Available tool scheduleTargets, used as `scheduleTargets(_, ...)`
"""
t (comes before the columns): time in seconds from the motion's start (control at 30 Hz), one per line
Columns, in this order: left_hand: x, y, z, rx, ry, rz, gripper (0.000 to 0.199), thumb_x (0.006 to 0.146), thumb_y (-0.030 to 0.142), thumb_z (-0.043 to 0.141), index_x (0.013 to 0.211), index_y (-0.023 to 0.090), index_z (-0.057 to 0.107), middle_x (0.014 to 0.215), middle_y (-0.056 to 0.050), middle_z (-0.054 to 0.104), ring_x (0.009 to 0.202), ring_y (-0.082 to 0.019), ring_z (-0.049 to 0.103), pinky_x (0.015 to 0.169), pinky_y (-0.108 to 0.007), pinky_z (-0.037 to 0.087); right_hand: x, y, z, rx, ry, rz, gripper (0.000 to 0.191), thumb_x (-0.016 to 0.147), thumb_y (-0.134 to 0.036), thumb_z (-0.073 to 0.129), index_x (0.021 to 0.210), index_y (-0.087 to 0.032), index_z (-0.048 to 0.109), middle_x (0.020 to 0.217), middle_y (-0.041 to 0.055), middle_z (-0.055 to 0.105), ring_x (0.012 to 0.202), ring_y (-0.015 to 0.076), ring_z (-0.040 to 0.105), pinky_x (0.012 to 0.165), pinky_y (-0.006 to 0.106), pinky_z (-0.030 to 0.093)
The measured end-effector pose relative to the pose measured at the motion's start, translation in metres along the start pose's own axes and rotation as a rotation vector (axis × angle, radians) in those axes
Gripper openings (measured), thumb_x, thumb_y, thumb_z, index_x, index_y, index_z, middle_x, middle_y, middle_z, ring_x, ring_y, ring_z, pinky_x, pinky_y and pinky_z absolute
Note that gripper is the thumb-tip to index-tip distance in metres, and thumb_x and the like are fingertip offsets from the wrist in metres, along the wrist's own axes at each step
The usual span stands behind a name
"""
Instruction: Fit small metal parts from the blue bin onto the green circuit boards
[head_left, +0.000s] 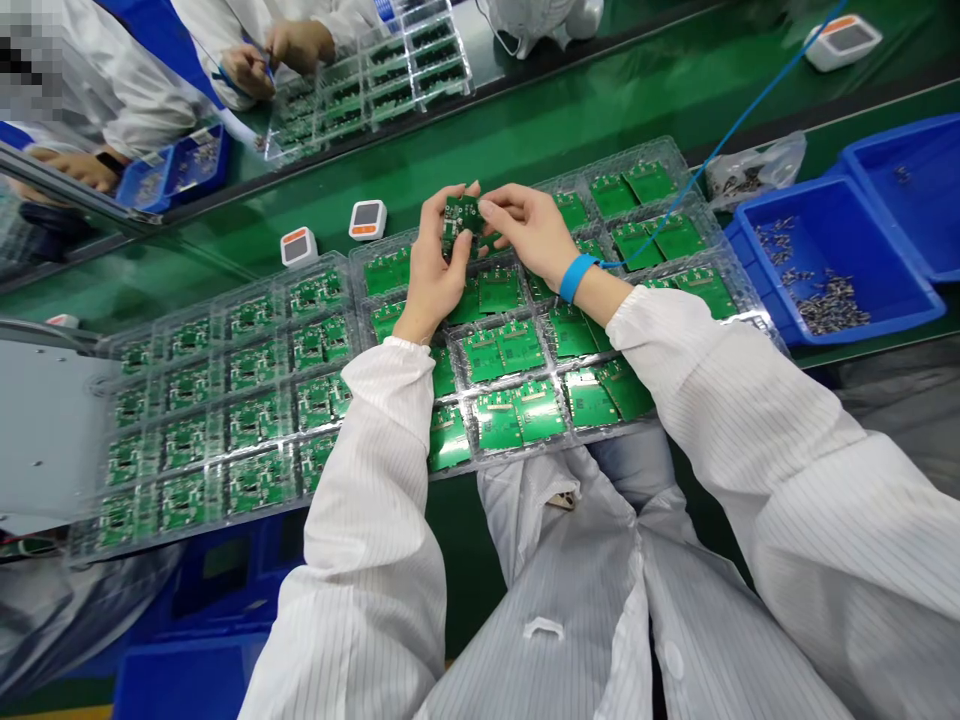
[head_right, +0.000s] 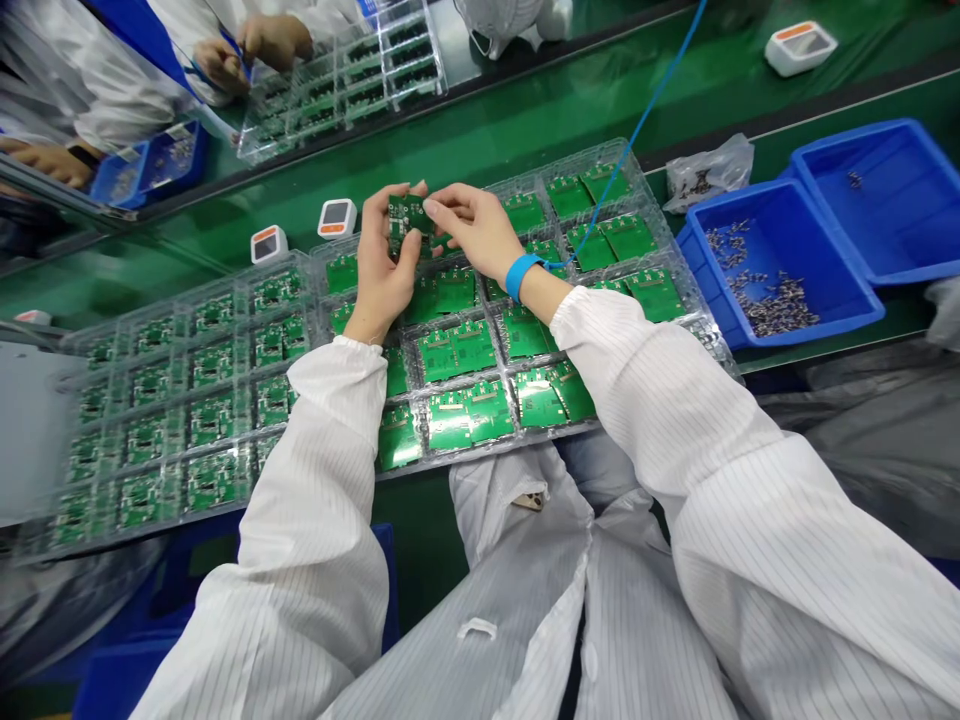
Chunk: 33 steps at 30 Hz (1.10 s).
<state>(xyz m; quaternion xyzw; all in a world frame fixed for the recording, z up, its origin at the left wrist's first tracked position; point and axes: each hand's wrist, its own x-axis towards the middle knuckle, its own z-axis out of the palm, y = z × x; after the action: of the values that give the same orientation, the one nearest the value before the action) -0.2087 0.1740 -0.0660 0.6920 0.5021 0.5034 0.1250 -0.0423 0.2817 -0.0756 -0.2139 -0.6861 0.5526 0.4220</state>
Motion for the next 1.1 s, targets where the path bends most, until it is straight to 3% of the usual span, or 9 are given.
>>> scheduleTargets(0.23,0.001,-0.017,0.000,0.039,0.047,0.033,0.061,0.111,0.076,0.054,0.155,0.035,0.051,0.156,-0.013,0.066,0.149,-0.031,0.067,0.130,-0.052,0.052,0.000,-0.001,-0.004,0.035,-0.002,-0.016,0.069,0.085,-0.087,0.084,0.104,-0.022,0.073,0.095,0.0054,0.079,0.097,0.0249,0.081,0.085,0.038,0.070)
scheduleTargets(0.4,0.003,-0.014,-0.019,0.219,0.063,-0.020,0.061,0.107,0.082,0.057,0.135,0.028,0.061,0.124,-0.010,0.069,0.120,-0.029,0.074,0.111,-0.048,0.060,-0.002,-0.011,0.003,0.007,-0.063,-0.035,0.047,0.097,-0.069,0.086,0.097,-0.023,0.073,0.090,0.0041,0.080,0.086,0.0224,0.080,0.086,0.038,0.069)
scheduleTargets(0.53,-0.031,0.047,-0.065,0.364,0.070,-0.126,0.051,0.104,0.073,0.072,0.126,0.028,0.064,0.117,-0.007,0.070,0.106,-0.025,0.073,0.096,-0.043,0.064,-0.007,-0.019,0.011,-0.045,-0.093,-0.087,0.038,0.103,-0.063,0.080,0.098,-0.026,0.073,0.099,0.0047,0.084,0.095,0.0228,0.080,0.091,0.038,0.067)
scheduleTargets(0.7,-0.126,0.162,-0.116,0.502,0.105,-0.442,0.047,0.097,0.051,0.086,0.133,0.030,0.066,0.139,-0.010,0.073,0.122,-0.027,0.074,0.067,-0.030,0.057,-0.009,-0.016,0.014,-0.187,-0.108,-0.089,0.042,0.098,-0.068,0.083,0.093,-0.027,0.073,0.097,0.0056,0.084,0.098,0.0257,0.078,0.093,0.040,0.067)
scheduleTargets(0.77,-0.162,0.191,-0.123,0.556,0.065,-0.615,0.038,0.098,0.046,0.082,0.128,0.028,0.068,0.132,-0.010,0.076,0.118,-0.027,0.076,0.069,-0.031,0.059,-0.009,-0.013,0.015,-0.204,-0.128,-0.097,0.040,0.096,-0.068,0.085,0.091,-0.029,0.074,0.094,0.0058,0.084,0.097,0.0281,0.077,0.094,0.045,0.069)
scheduleTargets(0.87,-0.197,0.207,-0.123,0.606,0.013,-0.746,0.031,0.101,0.044,0.078,0.125,0.025,0.072,0.124,-0.008,0.080,0.116,-0.026,0.079,0.095,-0.038,0.066,-0.007,-0.009,0.016,-0.211,-0.140,-0.131,0.032,0.095,-0.061,0.086,0.089,-0.032,0.075,0.091,0.0058,0.083,0.095,0.0314,0.076,0.099,0.055,0.070)
scheduleTargets(0.93,-0.207,0.205,-0.120,0.643,-0.020,-0.758,0.030,0.104,0.043,0.075,0.127,0.025,0.074,0.126,-0.008,0.081,0.114,-0.026,0.079,0.101,-0.041,0.065,-0.006,-0.008,0.015,-0.204,-0.147,-0.134,0.028,0.094,-0.057,0.087,0.089,-0.033,0.075,0.089,0.0058,0.082,0.094,0.0323,0.076,0.101,0.058,0.070)
scheduleTargets(1.03,-0.208,0.200,-0.117,0.724,-0.141,-0.694,0.031,0.107,0.041,0.071,0.134,0.025,0.077,0.129,-0.010,0.079,0.113,-0.027,0.078,0.103,-0.045,0.065,-0.005,-0.007,0.014,-0.186,-0.161,-0.126,0.025,0.092,-0.053,0.089,0.089,-0.032,0.076,0.089,0.0062,0.082,0.097,0.0326,0.077,0.106,0.060,0.069)
scheduleTargets(1.1,-0.204,0.200,-0.116,0.756,-0.236,-0.613,0.035,0.109,0.039,0.071,0.140,0.027,0.076,0.137,-0.013,0.075,0.129,-0.031,0.074,0.113,-0.050,0.062,-0.004,-0.004,0.013,-0.163,-0.165,-0.119,0.024,0.091,-0.051,0.091,0.090,-0.032,0.076,0.090,0.0067,0.082,0.100,0.0335,0.078,0.108,0.062,0.069)
